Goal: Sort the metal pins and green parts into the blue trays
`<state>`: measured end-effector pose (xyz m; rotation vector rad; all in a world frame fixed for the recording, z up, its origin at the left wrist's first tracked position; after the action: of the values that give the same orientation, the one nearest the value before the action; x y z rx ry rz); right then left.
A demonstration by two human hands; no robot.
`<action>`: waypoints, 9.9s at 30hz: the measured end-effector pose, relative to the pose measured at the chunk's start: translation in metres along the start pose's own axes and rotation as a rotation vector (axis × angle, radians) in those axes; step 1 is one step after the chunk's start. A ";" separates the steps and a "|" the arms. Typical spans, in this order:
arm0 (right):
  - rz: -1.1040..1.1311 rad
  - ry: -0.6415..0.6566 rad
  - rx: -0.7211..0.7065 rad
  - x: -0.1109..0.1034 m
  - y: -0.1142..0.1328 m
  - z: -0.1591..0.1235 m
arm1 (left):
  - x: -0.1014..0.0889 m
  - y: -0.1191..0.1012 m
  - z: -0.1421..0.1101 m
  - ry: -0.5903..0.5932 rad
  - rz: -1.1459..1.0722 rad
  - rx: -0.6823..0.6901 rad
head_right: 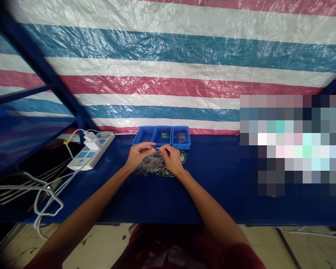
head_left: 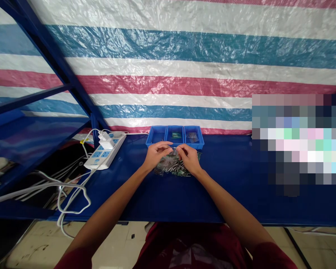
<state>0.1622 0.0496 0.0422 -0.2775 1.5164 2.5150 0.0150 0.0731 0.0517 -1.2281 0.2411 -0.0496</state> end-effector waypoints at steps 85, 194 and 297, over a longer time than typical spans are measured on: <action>-0.706 0.053 0.173 -0.010 -0.019 0.005 | 0.003 0.009 0.007 0.229 0.839 0.294; -0.143 -0.014 -0.137 -0.004 0.009 0.003 | 0.000 -0.012 -0.001 0.009 0.324 0.188; 0.226 0.005 0.273 -0.005 -0.029 0.008 | -0.017 0.004 0.008 -0.076 0.198 0.050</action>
<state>0.1742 0.0699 0.0228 -0.0746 1.9650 2.4231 -0.0002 0.0845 0.0534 -1.1490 0.2927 0.1618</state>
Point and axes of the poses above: each hand's wrist, its own z-axis towards the middle knuckle, its own x-axis out of the palm, y = z × x, the point moved 9 cm from there along z, towards the middle knuckle, and after that the axes turned 1 degree about -x, right-handed, at the moved point
